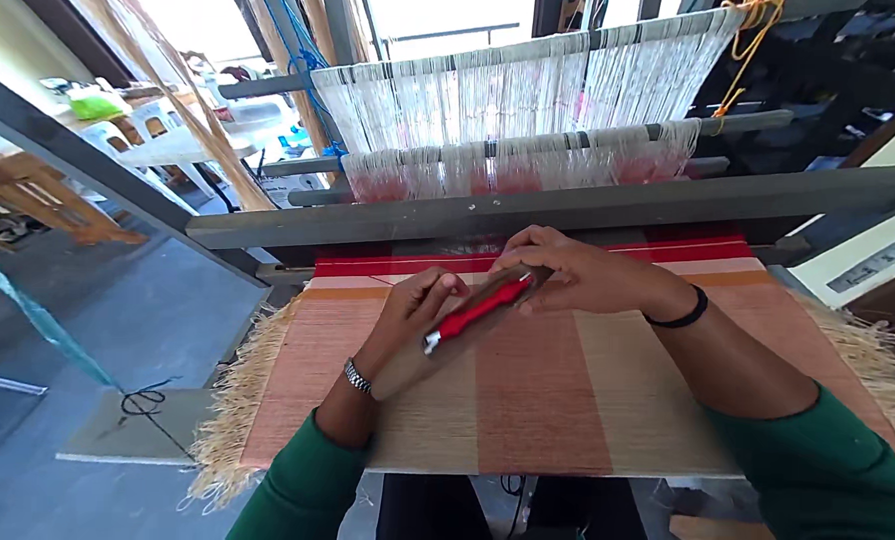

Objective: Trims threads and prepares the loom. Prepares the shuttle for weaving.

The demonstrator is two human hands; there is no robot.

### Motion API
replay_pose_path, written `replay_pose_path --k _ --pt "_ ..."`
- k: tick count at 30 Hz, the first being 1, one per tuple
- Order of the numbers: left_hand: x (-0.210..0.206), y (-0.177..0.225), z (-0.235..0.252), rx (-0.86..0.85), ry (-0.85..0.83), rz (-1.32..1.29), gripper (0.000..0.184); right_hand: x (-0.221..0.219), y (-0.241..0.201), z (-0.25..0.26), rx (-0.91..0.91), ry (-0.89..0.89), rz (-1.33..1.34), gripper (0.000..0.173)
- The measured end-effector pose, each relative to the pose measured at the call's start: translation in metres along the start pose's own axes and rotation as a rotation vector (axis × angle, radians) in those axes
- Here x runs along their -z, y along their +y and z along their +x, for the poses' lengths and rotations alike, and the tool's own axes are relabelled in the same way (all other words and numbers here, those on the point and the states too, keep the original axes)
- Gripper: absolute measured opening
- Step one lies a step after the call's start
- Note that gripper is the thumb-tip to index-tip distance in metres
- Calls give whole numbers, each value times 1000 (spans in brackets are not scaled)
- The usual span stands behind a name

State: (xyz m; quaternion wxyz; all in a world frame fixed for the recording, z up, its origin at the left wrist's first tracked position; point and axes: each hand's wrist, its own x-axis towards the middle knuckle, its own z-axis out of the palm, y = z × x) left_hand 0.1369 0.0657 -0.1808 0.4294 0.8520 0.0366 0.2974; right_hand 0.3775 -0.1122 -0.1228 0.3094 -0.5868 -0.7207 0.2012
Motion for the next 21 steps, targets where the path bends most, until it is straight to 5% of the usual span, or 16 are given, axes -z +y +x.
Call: replay_pose_path --k 3,6,10,12,16,21 --pt "1 -3 3 107 -208 -81 50 -11 8 4 64 -33 -78 47" --pt "-7 -1 3 222 -327 -121 47 -27 14 14 67 -20 -152 46" --pt "-13 2 1 326 -88 -77 36 -47 14 23 65 393 -244 57" --pt "-17 4 1 325 67 -44 33 -58 5 25 33 546 -184 47" --pt "-28 1 -3 296 172 44 43 -86 -3 28 -34 344 87 53" --pt "-35 3 -5 275 187 98 48 -88 -4 30 -106 212 74 66"
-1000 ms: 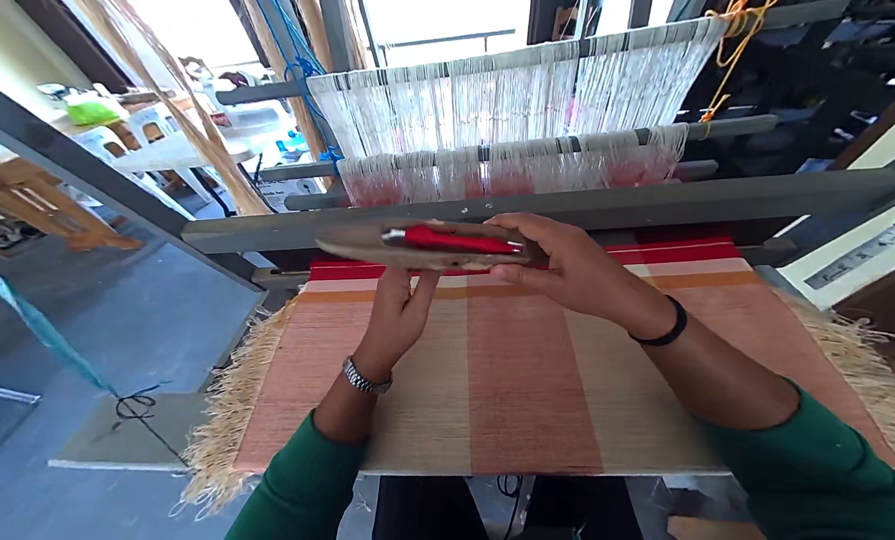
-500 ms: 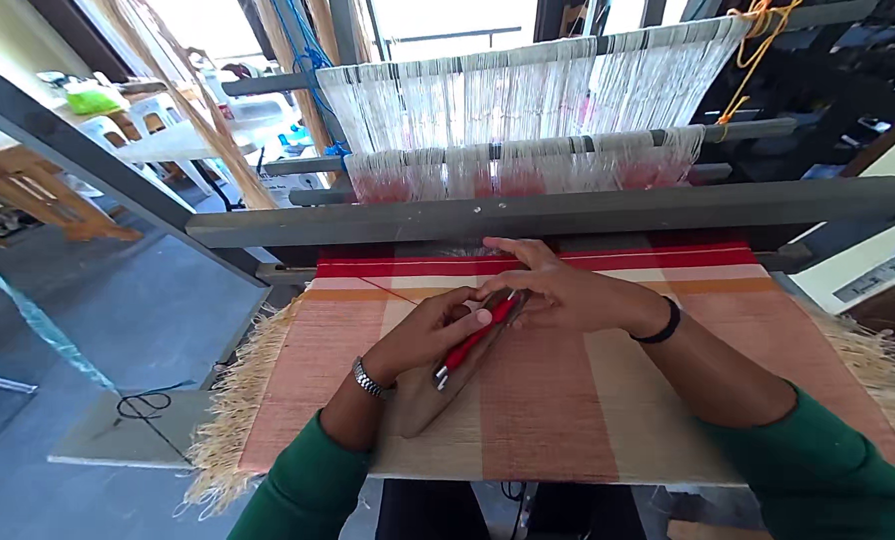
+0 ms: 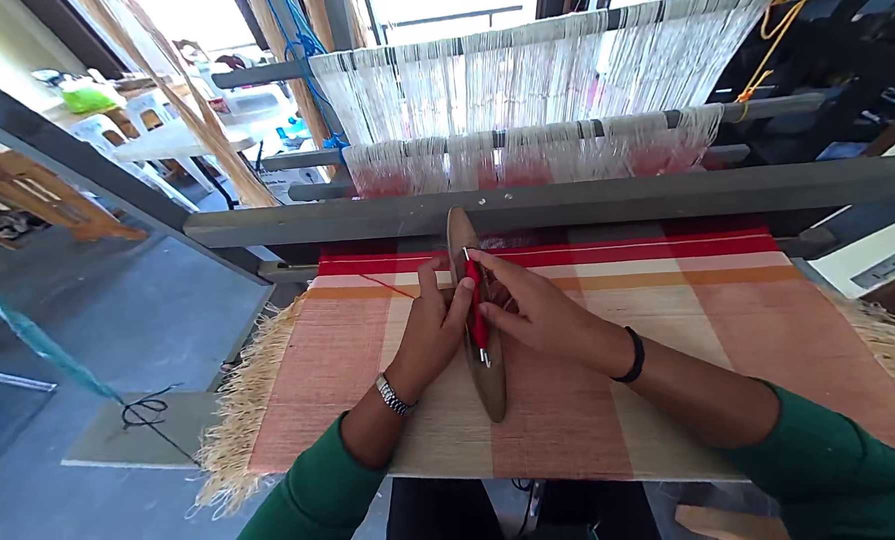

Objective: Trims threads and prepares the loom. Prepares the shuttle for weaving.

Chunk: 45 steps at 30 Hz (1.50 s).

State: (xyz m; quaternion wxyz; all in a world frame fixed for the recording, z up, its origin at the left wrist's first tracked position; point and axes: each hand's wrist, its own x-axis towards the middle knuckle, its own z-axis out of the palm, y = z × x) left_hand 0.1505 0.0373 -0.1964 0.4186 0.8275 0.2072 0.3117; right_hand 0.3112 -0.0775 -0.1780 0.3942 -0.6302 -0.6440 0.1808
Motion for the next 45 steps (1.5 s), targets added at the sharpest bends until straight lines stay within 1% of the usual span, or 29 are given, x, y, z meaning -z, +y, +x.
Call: replay_pose_path --k 2,4,7,9,12,14,17,19,20,21,23,25,27,29,31,33,35,37,41,43,45 --pt "-3 1 -1 -19 2 -17 53 5 -4 -2 -11 13 -83 64" --pt "-6 1 -2 -35 1 1 60 7 -6 -4 10 42 -191 67" --pt "-9 0 -3 -41 6 56 64 10 -10 -4 -19 -4 -289 83" --pt "-9 -1 -3 -33 6 84 63 8 -8 -4 -24 2 -290 90" --pt "-10 -1 -5 -24 -1 96 65 7 -11 -4 -83 7 -234 93" --pt "-13 1 -6 -13 -9 97 68 6 -19 -6 -134 4 -213 89" --pt "-15 4 -7 -7 18 92 70 4 -24 -9 -138 49 -208 69" --pt "-15 3 -7 -6 38 103 74 5 -26 -10 -121 46 -254 55" --pt "-15 2 -7 -1 40 110 74 6 -26 -10 -112 31 -286 51" --pt "-15 0 -7 3 33 121 74 8 -26 -9 -115 -6 -311 51" --pt "-17 -4 -9 -3 -10 189 71 13 -28 -8 -168 -118 -329 59" --pt "-20 -4 -10 -45 -63 343 63 16 -30 -6 -250 -217 -347 66" --pt "-22 -1 -11 -114 -73 504 54 17 -29 -6 -280 -250 -362 62" --pt "-24 1 -12 -166 -52 603 50 18 -27 -7 -259 -258 -388 54" --pt "-24 2 -13 -176 -39 624 48 15 -28 -9 -216 -258 -431 43" --pt "-24 3 -14 -174 -41 621 51 13 -34 -11 -196 -274 -485 32" --pt "-26 0 -14 -200 -24 599 52 13 -35 -12 -200 -290 -507 28" --pt "-26 -2 -14 -210 -46 568 53 16 -26 -10 -190 -283 -463 24" --pt "-22 -1 -13 -190 -148 543 55 27 -12 -6 -195 -245 -306 17" --pt "-22 0 -13 -182 -154 541 55 32 -14 -6 -202 -204 -270 21" --pt "-22 0 -13 -184 -142 536 55 32 -11 -7 -157 -151 -244 29"
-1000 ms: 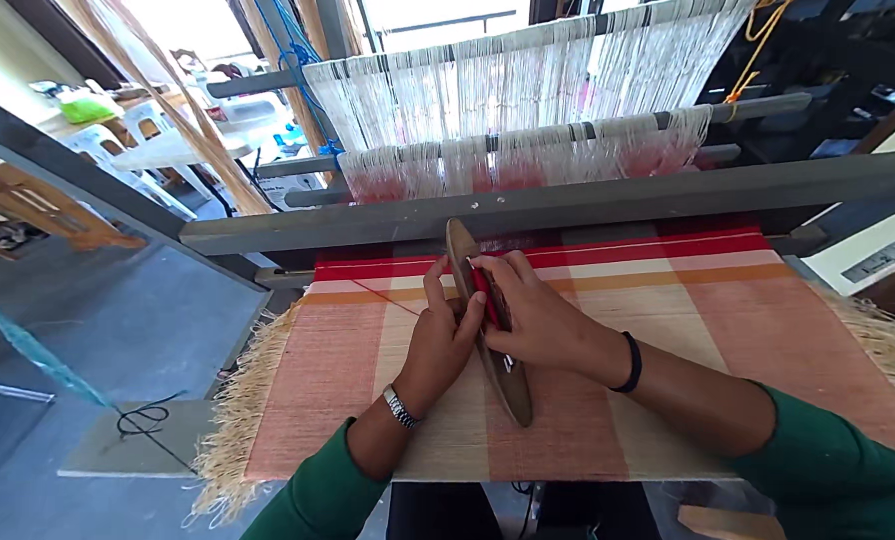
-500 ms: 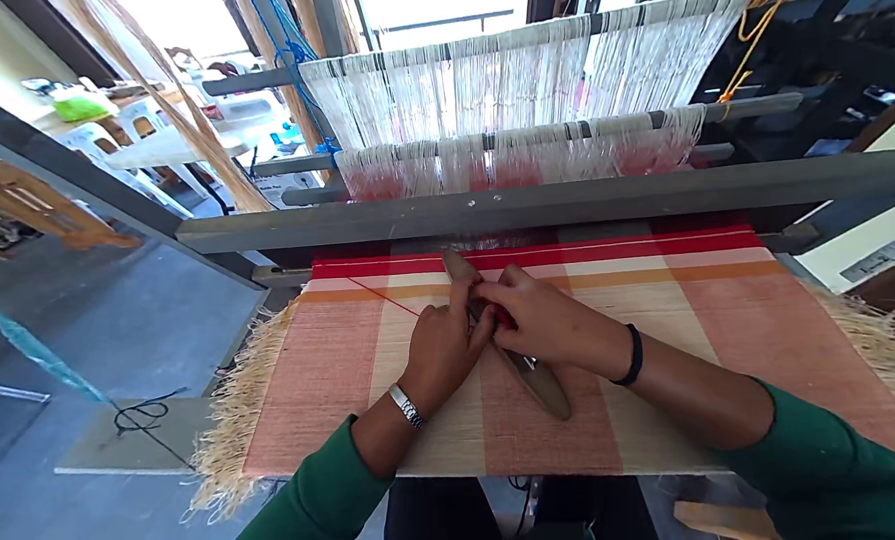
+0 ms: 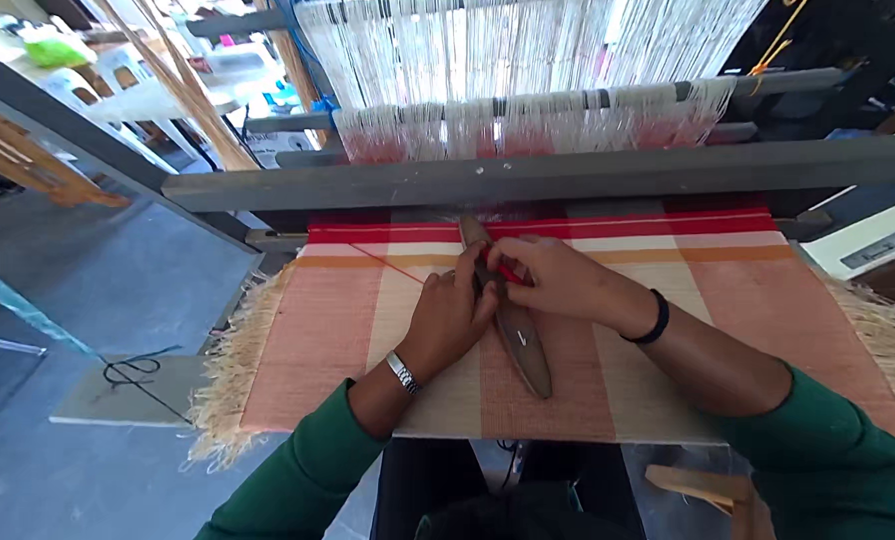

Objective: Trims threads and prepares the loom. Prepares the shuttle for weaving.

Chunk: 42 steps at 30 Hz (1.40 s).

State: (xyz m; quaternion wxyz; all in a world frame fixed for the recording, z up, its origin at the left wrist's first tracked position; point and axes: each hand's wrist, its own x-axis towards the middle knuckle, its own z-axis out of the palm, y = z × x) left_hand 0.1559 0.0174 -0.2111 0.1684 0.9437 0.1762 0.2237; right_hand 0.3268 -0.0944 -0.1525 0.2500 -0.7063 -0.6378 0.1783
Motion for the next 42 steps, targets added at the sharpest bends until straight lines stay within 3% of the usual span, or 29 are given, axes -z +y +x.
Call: replay_pose_path --k 3,7,12,17,22,30,32,35,38,42 --pt "-1 -1 -1 -8 37 -22 53 4 4 0 61 46 36 31" --pt "1 2 -1 -14 46 -19 47 6 2 3 -24 -11 36 52" --pt "0 1 -2 -22 64 -3 38 1 4 3 -48 -7 30 39" --pt "2 1 1 -20 44 -18 31 3 9 4 -77 -16 216 32" --pt "-1 0 0 -5 52 1 35 6 -5 -10 -20 32 -50 22" --pt "2 1 -2 34 56 -38 47 -3 -20 -12 -71 2 528 68" --pt "2 -1 -1 39 54 -34 42 5 -12 -5 -58 25 640 56" --pt "3 -2 1 5 53 -41 31 15 2 1 -50 22 814 19" --pt "3 -2 1 -17 51 -24 25 22 8 3 -113 -44 875 21" --pt "3 -2 1 -28 63 -2 26 32 21 3 -118 -32 756 27"
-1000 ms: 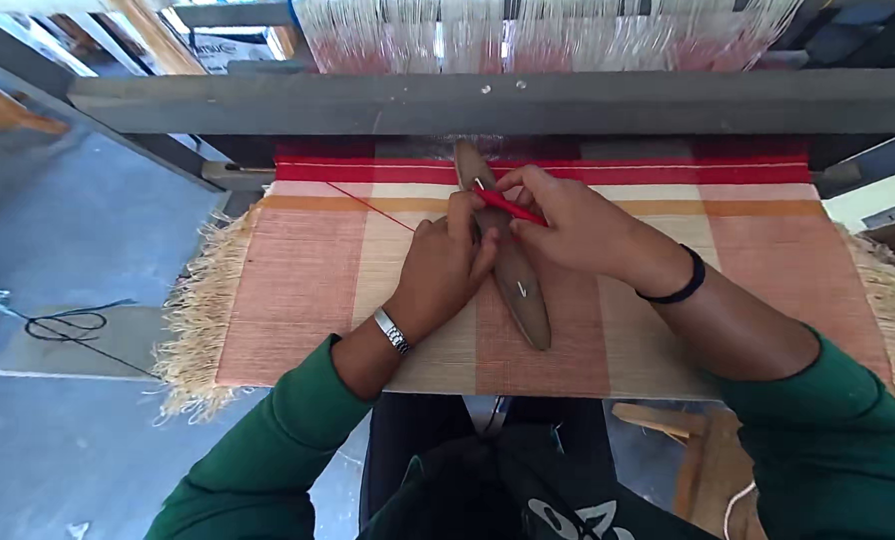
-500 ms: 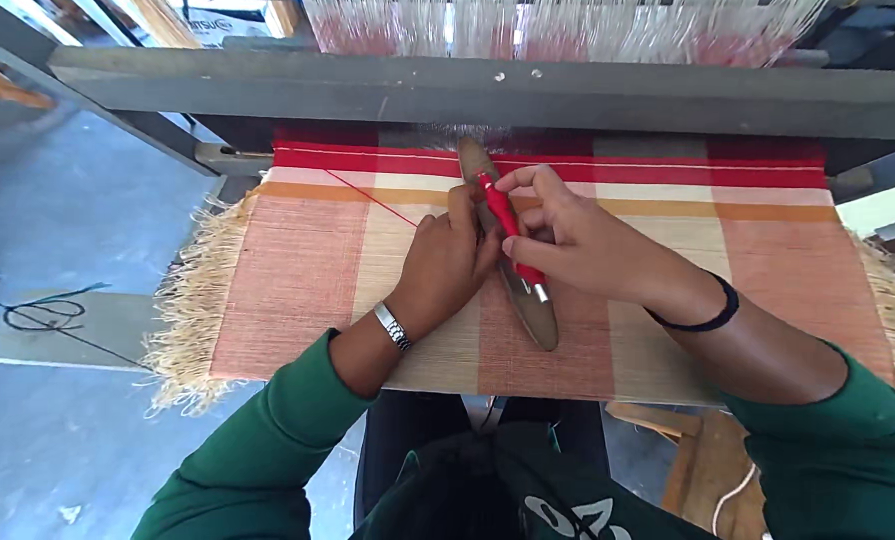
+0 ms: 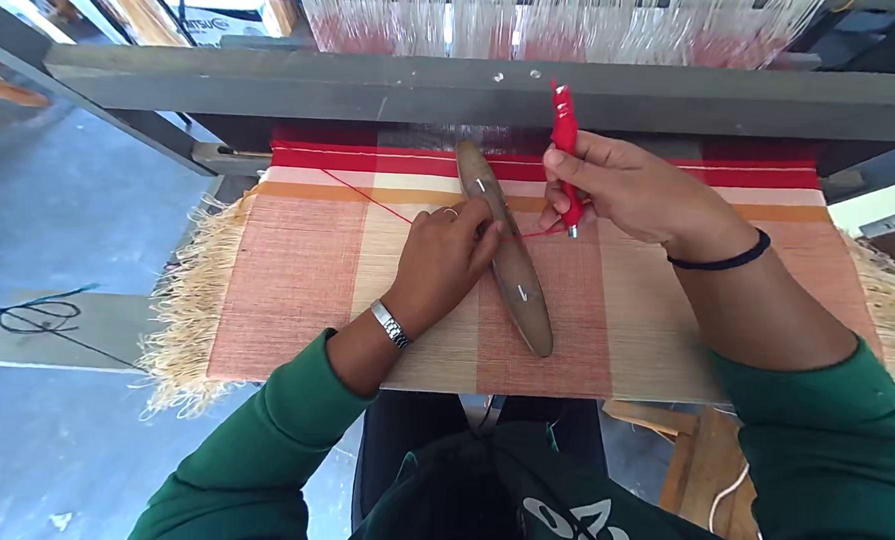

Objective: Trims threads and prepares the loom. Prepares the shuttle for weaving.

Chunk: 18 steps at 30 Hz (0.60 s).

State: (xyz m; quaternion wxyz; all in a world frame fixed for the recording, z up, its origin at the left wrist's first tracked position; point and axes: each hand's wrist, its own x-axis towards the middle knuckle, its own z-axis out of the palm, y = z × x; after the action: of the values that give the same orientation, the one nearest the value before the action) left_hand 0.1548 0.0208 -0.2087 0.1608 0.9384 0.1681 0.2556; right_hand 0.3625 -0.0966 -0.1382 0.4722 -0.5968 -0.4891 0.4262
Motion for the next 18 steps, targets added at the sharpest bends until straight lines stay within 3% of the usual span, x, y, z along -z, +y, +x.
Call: replay_pose_path --k 5,9,15,18 --pt "-1 0 1 -3 11 18 27 23 -7 -5 -84 -55 11 33" --pt "-1 -1 0 -25 33 17 27 29 -4 -2 -19 -111 203 36" --pt "1 0 1 -28 16 -21 34 35 -3 5 195 186 180 49" --pt "0 -1 2 -25 6 -19 34 40 -5 6 296 346 341 43"
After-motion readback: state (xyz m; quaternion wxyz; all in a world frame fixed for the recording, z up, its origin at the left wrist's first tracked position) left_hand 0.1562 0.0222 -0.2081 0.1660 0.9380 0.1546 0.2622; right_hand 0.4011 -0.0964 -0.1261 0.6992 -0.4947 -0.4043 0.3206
